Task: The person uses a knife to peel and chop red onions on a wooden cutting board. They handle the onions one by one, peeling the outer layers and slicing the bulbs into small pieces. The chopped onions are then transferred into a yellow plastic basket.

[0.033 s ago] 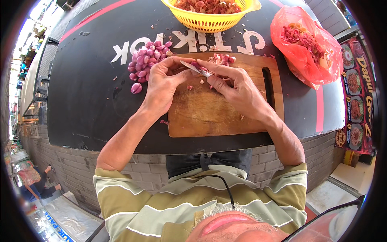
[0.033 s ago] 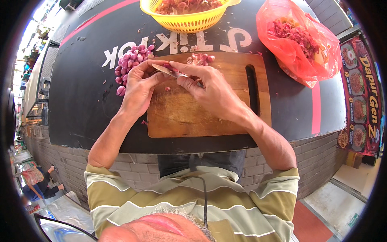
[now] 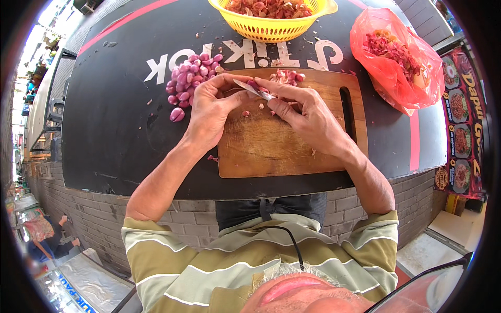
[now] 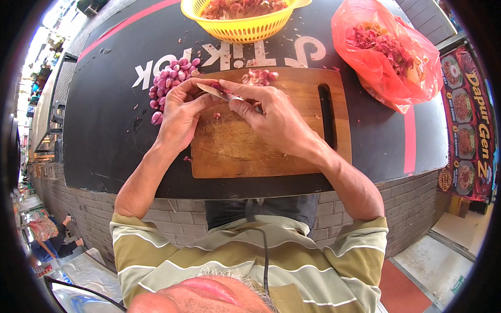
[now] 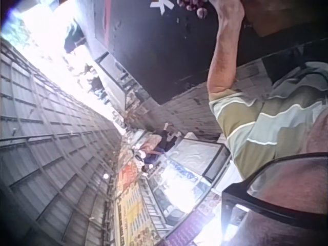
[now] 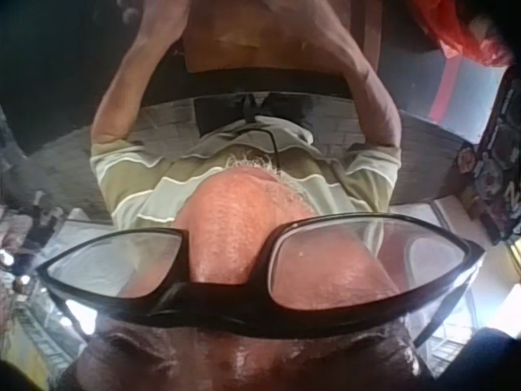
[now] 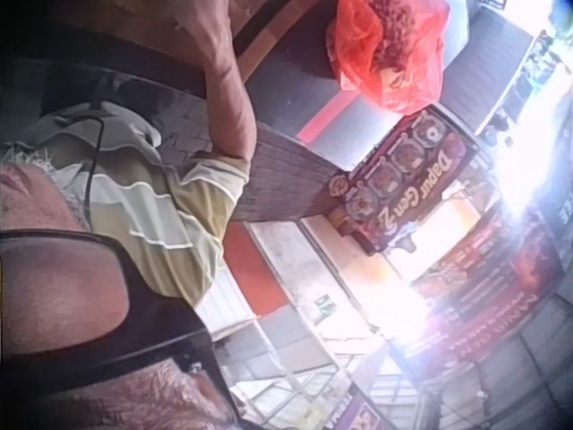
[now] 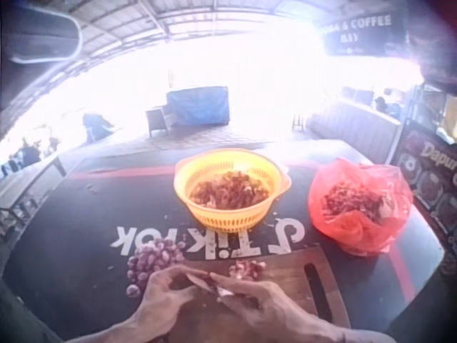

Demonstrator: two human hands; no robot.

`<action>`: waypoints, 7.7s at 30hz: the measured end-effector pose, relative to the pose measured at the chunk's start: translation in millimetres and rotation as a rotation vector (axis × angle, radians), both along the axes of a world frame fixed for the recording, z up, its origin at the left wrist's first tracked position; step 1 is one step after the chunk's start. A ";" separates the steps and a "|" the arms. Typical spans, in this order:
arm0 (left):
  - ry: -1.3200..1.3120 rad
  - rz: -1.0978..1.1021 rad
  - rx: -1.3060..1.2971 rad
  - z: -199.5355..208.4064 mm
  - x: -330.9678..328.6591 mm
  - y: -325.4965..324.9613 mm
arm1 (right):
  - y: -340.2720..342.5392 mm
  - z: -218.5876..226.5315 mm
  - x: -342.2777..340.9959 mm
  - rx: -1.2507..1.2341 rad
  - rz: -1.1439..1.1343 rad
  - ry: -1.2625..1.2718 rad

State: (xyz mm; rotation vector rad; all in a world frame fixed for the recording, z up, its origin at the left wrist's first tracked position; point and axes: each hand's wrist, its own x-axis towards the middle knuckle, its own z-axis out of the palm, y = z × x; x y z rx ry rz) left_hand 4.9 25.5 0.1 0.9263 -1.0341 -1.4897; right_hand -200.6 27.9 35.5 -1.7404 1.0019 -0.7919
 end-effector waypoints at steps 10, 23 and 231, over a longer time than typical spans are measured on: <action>0.022 -0.023 0.053 6.6 -0.8 0.6 | -0.3 -10.7 0.7 -0.065 -0.057 -0.060; 0.159 -0.040 0.042 3.2 -0.2 -3.2 | -6.1 -3.3 -4.0 0.039 0.023 -0.101; 0.185 -0.012 -0.028 0.4 -8.3 0.6 | -15.9 1.1 -14.5 0.354 0.058 -0.247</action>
